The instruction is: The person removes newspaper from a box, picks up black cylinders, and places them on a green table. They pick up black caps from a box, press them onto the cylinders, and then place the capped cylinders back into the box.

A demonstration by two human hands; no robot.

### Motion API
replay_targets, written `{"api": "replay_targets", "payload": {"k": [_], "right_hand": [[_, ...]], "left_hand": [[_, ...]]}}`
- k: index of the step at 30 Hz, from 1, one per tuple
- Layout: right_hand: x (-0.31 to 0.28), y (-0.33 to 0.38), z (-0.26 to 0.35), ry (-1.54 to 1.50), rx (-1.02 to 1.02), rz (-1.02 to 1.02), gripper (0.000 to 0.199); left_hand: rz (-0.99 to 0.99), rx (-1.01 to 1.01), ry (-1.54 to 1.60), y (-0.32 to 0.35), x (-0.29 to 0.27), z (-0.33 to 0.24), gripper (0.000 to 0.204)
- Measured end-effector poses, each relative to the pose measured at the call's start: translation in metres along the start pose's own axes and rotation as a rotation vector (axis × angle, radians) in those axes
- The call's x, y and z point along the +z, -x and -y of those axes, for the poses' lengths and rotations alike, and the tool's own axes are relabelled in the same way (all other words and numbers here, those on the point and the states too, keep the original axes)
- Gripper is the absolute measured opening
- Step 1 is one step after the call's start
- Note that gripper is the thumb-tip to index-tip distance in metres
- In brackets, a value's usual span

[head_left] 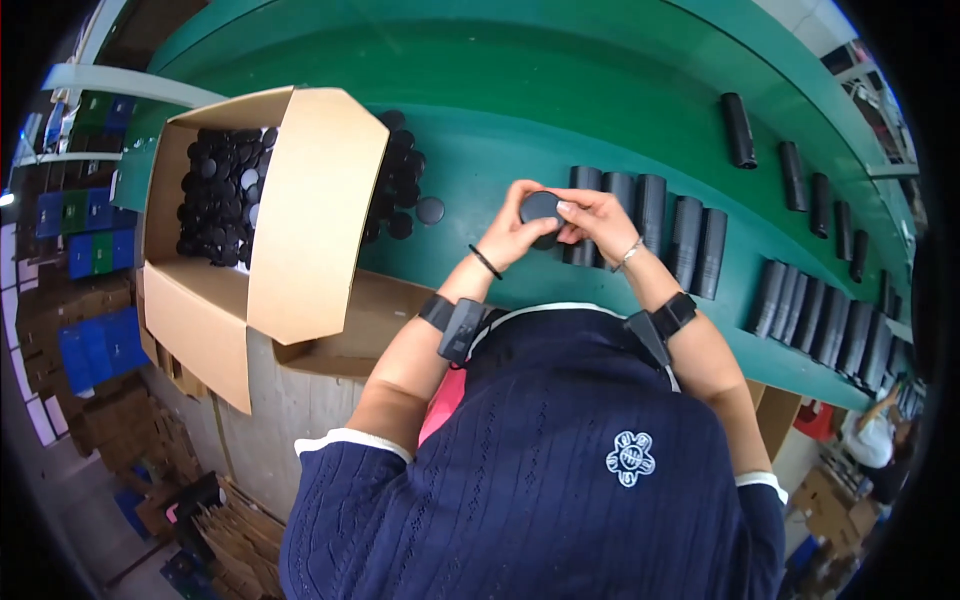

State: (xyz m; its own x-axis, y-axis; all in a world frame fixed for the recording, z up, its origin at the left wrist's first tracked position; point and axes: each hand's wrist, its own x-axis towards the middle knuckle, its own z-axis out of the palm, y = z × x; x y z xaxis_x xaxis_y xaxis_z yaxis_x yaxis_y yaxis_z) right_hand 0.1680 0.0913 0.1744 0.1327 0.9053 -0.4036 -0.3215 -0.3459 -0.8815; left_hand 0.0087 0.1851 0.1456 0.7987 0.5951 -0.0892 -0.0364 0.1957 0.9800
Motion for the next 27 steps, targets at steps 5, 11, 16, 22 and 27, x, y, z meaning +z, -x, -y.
{"api": "replay_targets", "payload": {"k": [5, 11, 16, 22, 27], "right_hand": [[-0.004, 0.012, -0.008, 0.486, -0.210, 0.120, 0.079], [-0.008, 0.020, -0.016, 0.215, -0.091, 0.193, 0.087], [-0.025, 0.027, -0.014, 0.313, -0.245, 0.092, 0.086], [-0.111, -0.004, 0.032, 0.427, -0.182, -0.431, 0.062], [-0.258, -0.078, 0.021, 0.949, -0.076, -0.879, 0.069]], "left_hand": [[-0.090, -0.131, 0.623, 0.000, -0.025, -0.010, 0.045], [0.092, -0.128, 0.788, -0.015, -0.010, -0.032, 0.056], [0.074, -0.143, 0.766, -0.028, 0.003, -0.028, 0.053], [-0.223, -0.406, -0.146, -0.053, 0.009, 0.052, 0.064], [-0.214, -0.204, -0.687, -0.079, 0.061, 0.079, 0.084]]}}
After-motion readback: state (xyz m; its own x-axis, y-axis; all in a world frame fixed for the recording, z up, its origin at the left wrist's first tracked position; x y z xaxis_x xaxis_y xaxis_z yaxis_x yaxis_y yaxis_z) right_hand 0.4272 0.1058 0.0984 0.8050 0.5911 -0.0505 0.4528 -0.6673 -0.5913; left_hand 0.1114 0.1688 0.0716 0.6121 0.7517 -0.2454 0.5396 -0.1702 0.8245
